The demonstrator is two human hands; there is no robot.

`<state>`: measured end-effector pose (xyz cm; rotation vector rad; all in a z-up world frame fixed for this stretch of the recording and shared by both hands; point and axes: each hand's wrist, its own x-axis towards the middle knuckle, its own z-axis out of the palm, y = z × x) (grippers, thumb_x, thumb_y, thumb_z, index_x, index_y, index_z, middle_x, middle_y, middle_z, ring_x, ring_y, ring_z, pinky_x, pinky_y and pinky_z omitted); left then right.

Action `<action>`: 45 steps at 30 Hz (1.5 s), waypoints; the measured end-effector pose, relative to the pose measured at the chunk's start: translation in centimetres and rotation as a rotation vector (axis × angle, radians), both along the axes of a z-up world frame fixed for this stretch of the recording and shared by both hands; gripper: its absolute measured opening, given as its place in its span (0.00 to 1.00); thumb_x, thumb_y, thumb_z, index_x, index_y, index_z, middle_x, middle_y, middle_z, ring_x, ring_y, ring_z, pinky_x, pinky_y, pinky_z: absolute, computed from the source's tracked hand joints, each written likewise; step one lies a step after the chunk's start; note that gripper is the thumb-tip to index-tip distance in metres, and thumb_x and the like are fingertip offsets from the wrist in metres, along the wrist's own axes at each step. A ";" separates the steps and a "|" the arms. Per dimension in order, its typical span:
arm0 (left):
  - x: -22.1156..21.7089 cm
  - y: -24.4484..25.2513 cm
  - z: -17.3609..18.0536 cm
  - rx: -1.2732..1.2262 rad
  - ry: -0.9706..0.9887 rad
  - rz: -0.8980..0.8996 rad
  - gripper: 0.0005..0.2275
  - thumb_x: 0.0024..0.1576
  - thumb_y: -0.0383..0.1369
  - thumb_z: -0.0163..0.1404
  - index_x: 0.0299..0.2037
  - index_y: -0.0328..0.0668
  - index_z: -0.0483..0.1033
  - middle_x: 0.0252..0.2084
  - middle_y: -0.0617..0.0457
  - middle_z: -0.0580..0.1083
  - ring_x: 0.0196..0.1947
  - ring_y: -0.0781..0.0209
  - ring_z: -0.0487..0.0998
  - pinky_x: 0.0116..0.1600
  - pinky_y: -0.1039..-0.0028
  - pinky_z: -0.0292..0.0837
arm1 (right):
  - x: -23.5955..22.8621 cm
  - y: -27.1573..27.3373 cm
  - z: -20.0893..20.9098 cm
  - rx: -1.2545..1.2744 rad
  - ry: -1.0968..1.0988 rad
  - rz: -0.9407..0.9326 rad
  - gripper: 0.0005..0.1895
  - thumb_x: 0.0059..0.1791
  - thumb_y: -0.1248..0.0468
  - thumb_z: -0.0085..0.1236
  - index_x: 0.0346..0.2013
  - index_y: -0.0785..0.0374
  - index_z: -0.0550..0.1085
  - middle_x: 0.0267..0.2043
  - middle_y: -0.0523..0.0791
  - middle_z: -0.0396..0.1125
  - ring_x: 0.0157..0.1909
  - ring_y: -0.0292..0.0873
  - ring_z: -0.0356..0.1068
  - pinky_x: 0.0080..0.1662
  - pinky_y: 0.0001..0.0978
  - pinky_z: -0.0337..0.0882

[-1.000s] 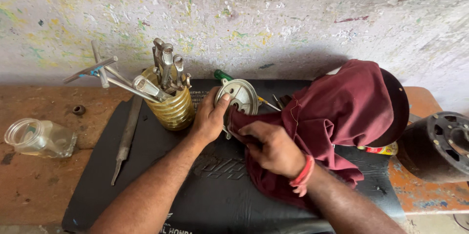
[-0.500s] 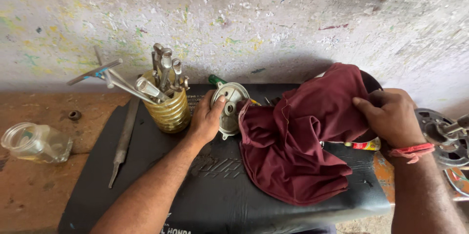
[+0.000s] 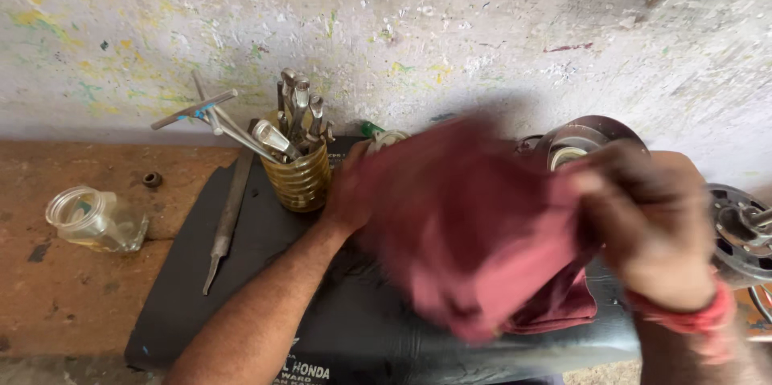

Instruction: The person uses a green-handled screwdriver to scrape residue from a circular metal part, then wipes it with a maroon cloth. The person repeats scraping and wiping on the same part throughout the clip.

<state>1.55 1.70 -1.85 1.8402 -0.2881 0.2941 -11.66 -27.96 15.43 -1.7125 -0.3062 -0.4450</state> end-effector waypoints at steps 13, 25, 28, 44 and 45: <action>0.8 0.0 -0.7 0.009 -0.034 -0.044 0.24 0.65 0.49 0.42 0.60 0.34 0.70 0.48 0.40 0.80 0.49 0.48 0.83 0.52 0.61 0.78 | 4.1 -0.7 -1.9 0.443 0.147 -0.266 0.05 0.55 0.68 0.54 0.39 0.69 0.76 0.35 0.43 0.71 0.33 0.37 0.69 0.39 0.25 0.69; -1.6 0.3 3.3 0.058 -0.476 0.024 0.23 0.69 0.44 0.42 0.61 0.28 0.68 0.51 0.35 0.77 0.52 0.43 0.81 0.55 0.59 0.77 | 6.2 -3.8 -2.6 0.732 0.172 -0.260 0.08 0.57 0.64 0.57 0.41 0.68 0.75 0.43 0.47 0.71 0.42 0.43 0.72 0.53 0.37 0.74; -2.1 0.4 3.8 0.055 -0.526 0.031 0.23 0.70 0.43 0.41 0.61 0.27 0.67 0.52 0.34 0.76 0.53 0.42 0.80 0.56 0.58 0.76 | 8.3 -4.7 -2.3 0.596 0.183 -0.295 0.06 0.56 0.65 0.57 0.40 0.68 0.75 0.41 0.46 0.70 0.41 0.42 0.71 0.51 0.35 0.73; -0.7 -0.5 1.4 0.075 -0.068 -0.011 0.24 0.65 0.50 0.45 0.58 0.36 0.73 0.44 0.43 0.80 0.45 0.49 0.83 0.48 0.63 0.77 | 7.9 7.9 -8.9 -0.181 -0.169 -0.041 0.02 0.51 0.73 0.57 0.37 0.66 0.74 0.30 0.41 0.68 0.34 0.33 0.65 0.37 0.26 0.68; -0.6 -0.5 1.2 0.061 -0.014 -0.017 0.24 0.64 0.50 0.44 0.58 0.36 0.73 0.43 0.43 0.81 0.44 0.50 0.83 0.48 0.63 0.77 | 8.5 8.9 -10.2 -0.237 -0.160 0.019 0.02 0.53 0.72 0.55 0.39 0.68 0.75 0.31 0.44 0.69 0.33 0.34 0.64 0.36 0.27 0.68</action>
